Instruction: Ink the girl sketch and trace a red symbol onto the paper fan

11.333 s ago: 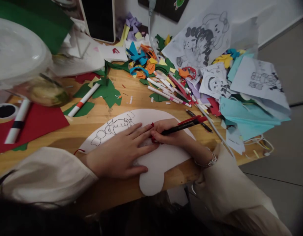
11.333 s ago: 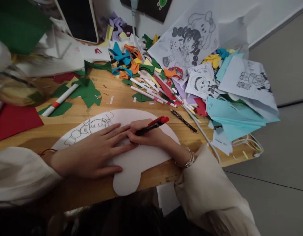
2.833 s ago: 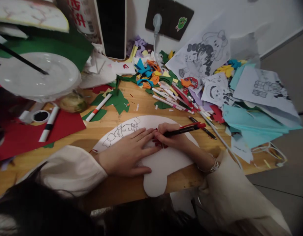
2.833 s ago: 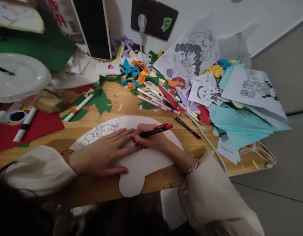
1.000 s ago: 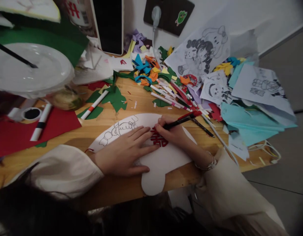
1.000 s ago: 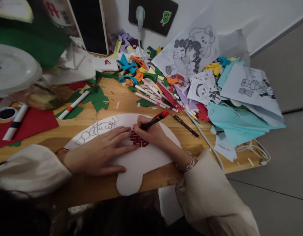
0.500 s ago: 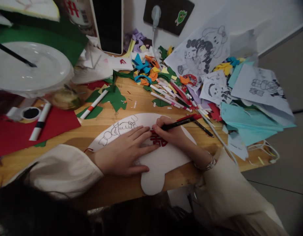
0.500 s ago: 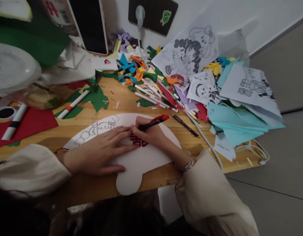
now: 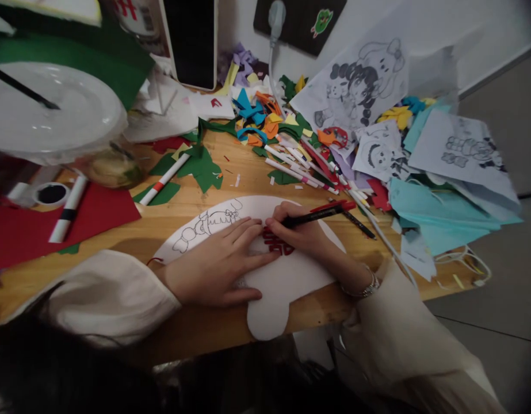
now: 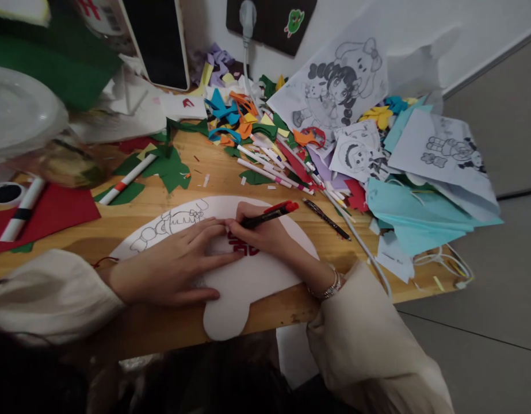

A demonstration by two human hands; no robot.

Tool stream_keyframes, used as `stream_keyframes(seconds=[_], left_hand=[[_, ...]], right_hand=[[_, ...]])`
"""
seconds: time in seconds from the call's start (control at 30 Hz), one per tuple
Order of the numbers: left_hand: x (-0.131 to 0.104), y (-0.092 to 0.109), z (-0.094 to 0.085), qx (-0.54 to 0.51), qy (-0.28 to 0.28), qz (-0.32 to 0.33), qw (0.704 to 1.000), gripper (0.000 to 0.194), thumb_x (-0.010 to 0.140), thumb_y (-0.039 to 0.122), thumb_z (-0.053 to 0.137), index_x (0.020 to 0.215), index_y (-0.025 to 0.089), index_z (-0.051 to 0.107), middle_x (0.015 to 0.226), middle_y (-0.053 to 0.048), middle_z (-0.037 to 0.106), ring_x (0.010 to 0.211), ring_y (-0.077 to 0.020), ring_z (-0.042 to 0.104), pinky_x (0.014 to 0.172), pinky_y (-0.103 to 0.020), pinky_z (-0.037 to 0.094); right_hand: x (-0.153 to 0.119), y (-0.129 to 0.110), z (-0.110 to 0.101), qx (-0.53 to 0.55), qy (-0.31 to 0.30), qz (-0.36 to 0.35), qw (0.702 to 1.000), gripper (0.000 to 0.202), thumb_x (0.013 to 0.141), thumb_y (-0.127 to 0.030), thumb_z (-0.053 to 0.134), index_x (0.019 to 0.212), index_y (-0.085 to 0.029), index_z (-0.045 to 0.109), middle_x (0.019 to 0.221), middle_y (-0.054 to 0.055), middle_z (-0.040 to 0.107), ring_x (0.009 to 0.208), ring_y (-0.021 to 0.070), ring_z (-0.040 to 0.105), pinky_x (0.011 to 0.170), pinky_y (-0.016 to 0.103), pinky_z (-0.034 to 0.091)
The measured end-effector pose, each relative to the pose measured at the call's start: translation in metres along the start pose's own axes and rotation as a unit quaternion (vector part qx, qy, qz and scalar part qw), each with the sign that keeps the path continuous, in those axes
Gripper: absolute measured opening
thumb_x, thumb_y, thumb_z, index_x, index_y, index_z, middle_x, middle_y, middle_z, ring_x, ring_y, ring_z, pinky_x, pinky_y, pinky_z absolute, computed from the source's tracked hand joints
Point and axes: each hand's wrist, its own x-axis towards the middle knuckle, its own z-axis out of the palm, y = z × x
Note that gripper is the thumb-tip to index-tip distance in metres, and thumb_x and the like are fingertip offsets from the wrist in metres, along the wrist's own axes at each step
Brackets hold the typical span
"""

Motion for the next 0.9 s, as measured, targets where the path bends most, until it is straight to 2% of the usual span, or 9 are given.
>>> stream_keyframes(seconds=[0.37,0.53,0.67,0.9], left_hand=[[0.0002,-0.0018,0.0005,-0.016,0.009,0.001,1.000,0.064,0.085,0.054,0.058,0.138,0.019,0.050,0.143,-0.022,0.036,0.133,-0.0423,0.034,0.110,-0.059,0.031],[-0.0006,-0.0019,0.0008,-0.015,0.013,0.003,1.000,0.064,0.085,0.054,0.057,0.138,0.020,0.050,0.144,-0.021,0.035,0.133,-0.0422,0.034,0.109,-0.060,0.033],[-0.0009,-0.0007,-0.0013,-0.004,0.004,0.004,1.000,0.062,0.087,0.053,0.055,0.138,0.020,0.049,0.144,-0.019,0.034,0.133,-0.0418,0.034,0.111,-0.058,0.031],[-0.0007,-0.0013,-0.0001,-0.004,0.003,0.001,1.000,0.064,0.085,0.054,0.056,0.139,0.021,0.048,0.144,-0.020,0.033,0.134,-0.0407,0.033,0.111,-0.058,0.031]], right_hand=[[0.0004,-0.0004,-0.0008,-0.020,-0.010,-0.017,1.000,0.027,0.088,-0.033,0.059,0.066,-0.019,0.051,0.062,-0.002,0.054,0.059,0.0104,0.049,0.056,0.025,0.040],[-0.0011,-0.0009,-0.0013,-0.023,-0.020,0.000,1.000,0.029,0.088,-0.038,0.059,0.066,-0.020,0.052,0.064,-0.001,0.057,0.061,0.0113,0.050,0.057,0.026,0.044],[-0.0023,-0.0037,-0.0020,-0.005,-0.033,0.004,0.999,0.027,0.087,-0.035,0.060,0.066,-0.020,0.053,0.064,-0.001,0.058,0.061,0.0113,0.053,0.056,0.026,0.044],[-0.0033,-0.0035,-0.0018,0.018,-0.043,0.014,0.999,0.028,0.086,-0.034,0.060,0.065,-0.020,0.051,0.061,-0.002,0.054,0.056,0.0095,0.049,0.053,0.024,0.042]])
